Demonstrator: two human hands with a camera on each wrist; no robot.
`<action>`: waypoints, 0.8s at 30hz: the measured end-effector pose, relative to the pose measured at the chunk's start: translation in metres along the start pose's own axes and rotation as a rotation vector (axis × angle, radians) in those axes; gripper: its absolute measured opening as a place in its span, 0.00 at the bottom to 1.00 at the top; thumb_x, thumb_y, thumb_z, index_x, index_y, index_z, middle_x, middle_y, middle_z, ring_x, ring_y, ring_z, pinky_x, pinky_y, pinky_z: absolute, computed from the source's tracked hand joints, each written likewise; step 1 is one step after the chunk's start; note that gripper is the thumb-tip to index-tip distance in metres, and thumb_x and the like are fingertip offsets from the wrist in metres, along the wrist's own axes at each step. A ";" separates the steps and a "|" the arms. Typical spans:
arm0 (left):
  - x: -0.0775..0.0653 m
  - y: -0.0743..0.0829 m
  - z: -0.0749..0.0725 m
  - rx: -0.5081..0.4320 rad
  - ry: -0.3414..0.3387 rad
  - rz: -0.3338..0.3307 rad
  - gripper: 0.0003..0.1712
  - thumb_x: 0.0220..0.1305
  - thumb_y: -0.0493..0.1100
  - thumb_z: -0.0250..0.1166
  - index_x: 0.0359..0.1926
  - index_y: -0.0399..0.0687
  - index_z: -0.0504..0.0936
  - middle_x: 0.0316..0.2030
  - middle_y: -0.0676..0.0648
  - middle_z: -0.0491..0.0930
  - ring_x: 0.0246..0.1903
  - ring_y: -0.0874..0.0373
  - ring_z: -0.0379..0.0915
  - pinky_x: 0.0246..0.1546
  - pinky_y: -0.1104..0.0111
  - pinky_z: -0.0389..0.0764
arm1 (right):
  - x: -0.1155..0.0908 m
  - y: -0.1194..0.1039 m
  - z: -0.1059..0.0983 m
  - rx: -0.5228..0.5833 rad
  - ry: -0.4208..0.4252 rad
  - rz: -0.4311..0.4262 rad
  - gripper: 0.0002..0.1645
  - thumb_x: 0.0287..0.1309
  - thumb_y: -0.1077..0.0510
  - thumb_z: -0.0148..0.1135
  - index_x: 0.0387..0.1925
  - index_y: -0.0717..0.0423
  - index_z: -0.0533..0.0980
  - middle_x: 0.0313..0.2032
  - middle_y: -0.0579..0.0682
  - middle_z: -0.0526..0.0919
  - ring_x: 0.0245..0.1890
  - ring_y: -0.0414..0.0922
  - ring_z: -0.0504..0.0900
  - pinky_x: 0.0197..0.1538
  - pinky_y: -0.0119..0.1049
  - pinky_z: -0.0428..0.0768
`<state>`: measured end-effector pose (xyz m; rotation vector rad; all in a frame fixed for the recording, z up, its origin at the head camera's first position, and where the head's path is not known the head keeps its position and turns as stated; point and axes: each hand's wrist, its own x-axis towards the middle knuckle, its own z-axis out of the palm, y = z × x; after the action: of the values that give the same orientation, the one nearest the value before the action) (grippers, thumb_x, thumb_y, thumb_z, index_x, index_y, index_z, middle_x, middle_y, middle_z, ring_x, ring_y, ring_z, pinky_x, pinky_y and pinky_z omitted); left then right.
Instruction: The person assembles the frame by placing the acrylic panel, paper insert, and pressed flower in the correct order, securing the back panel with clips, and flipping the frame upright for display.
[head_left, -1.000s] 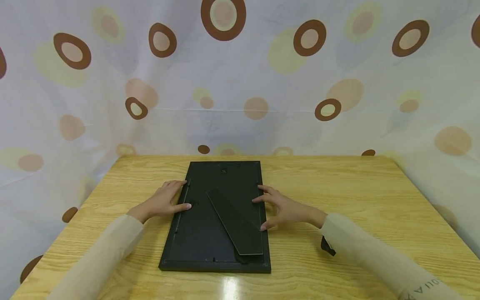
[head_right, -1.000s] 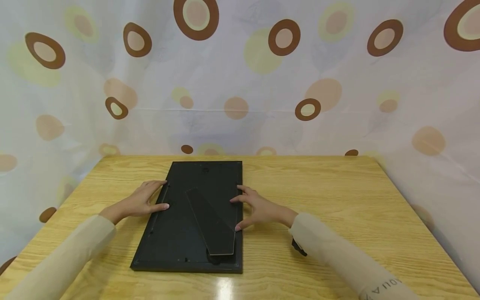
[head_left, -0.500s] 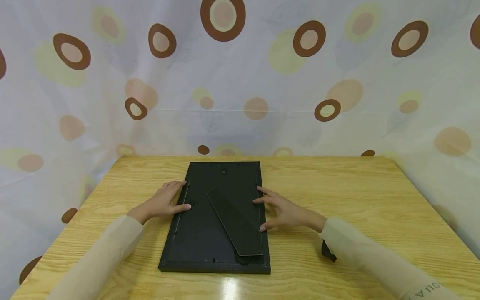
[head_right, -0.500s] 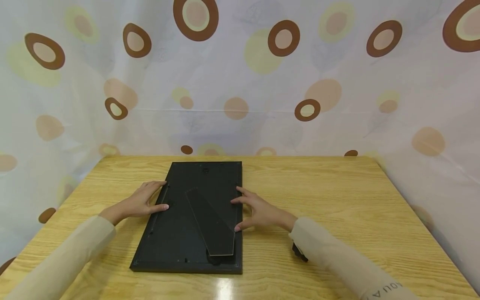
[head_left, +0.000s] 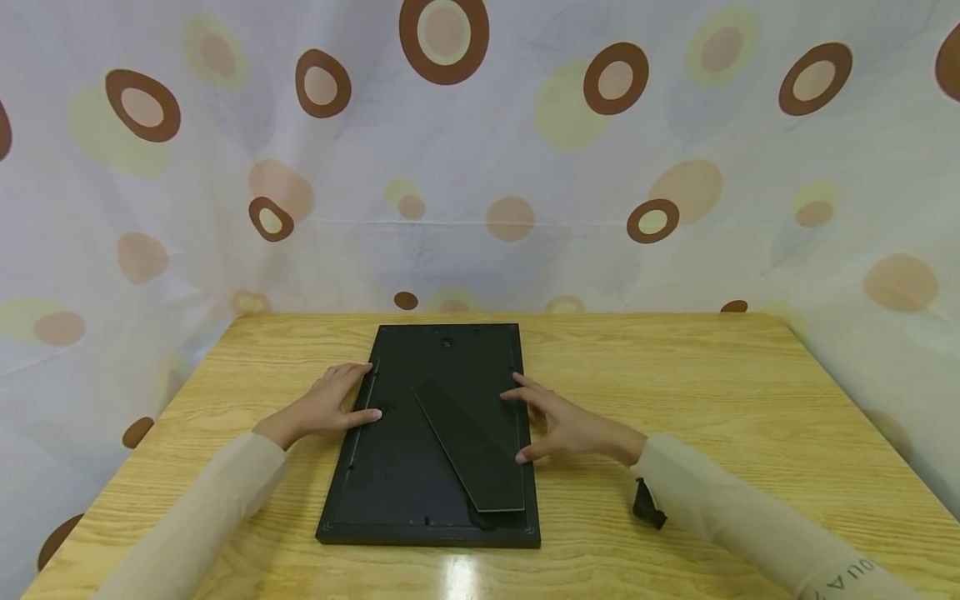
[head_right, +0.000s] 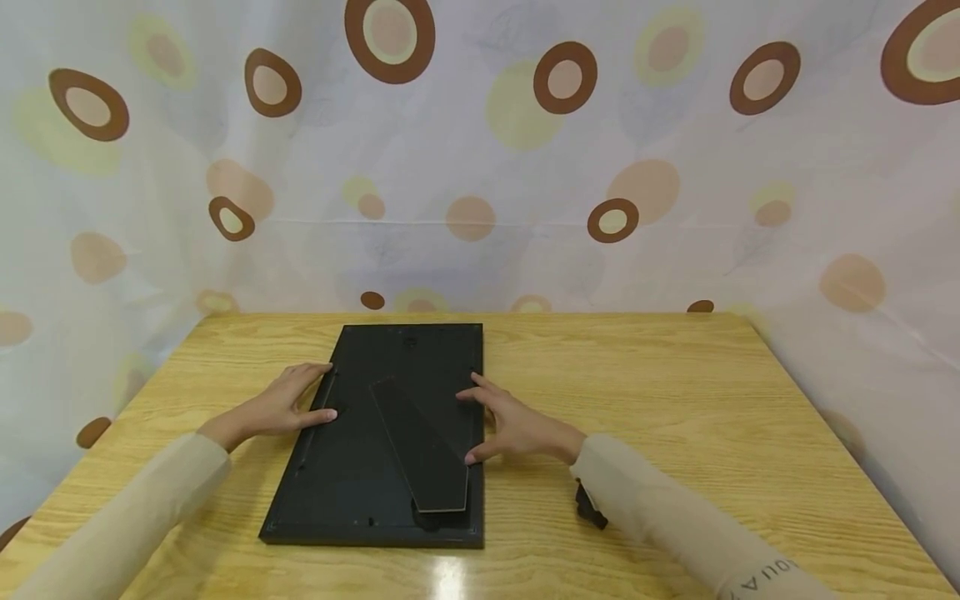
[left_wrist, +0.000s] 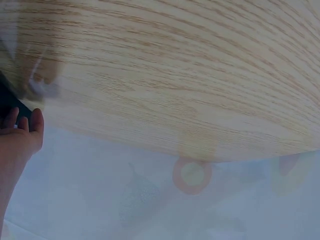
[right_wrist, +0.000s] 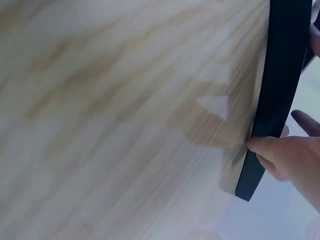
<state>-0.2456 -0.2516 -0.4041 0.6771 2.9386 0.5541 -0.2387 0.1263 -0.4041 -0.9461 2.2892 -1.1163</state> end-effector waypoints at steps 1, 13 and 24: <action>0.000 0.000 0.000 0.000 0.000 0.001 0.46 0.58 0.57 0.61 0.66 0.32 0.55 0.63 0.31 0.59 0.63 0.34 0.51 0.60 0.42 0.55 | 0.000 -0.002 0.000 0.009 -0.003 0.007 0.48 0.46 0.55 0.70 0.67 0.56 0.55 0.71 0.58 0.32 0.70 0.61 0.34 0.63 0.63 0.53; 0.000 -0.001 0.001 -0.014 0.002 0.004 0.46 0.58 0.56 0.61 0.66 0.32 0.54 0.63 0.31 0.59 0.63 0.34 0.51 0.60 0.42 0.54 | 0.004 -0.012 0.004 0.149 -0.016 0.152 0.62 0.44 0.64 0.70 0.71 0.52 0.38 0.68 0.57 0.18 0.69 0.65 0.36 0.63 0.58 0.60; 0.001 -0.001 0.001 -0.008 0.001 0.003 0.46 0.58 0.56 0.61 0.66 0.32 0.54 0.63 0.31 0.58 0.63 0.34 0.51 0.60 0.42 0.54 | 0.012 -0.024 0.008 0.069 0.026 0.273 0.62 0.39 0.70 0.70 0.71 0.49 0.43 0.69 0.56 0.21 0.70 0.59 0.29 0.51 0.44 0.69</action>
<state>-0.2468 -0.2520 -0.4055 0.6813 2.9350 0.5669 -0.2322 0.1030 -0.3907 -0.5745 2.2993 -1.0850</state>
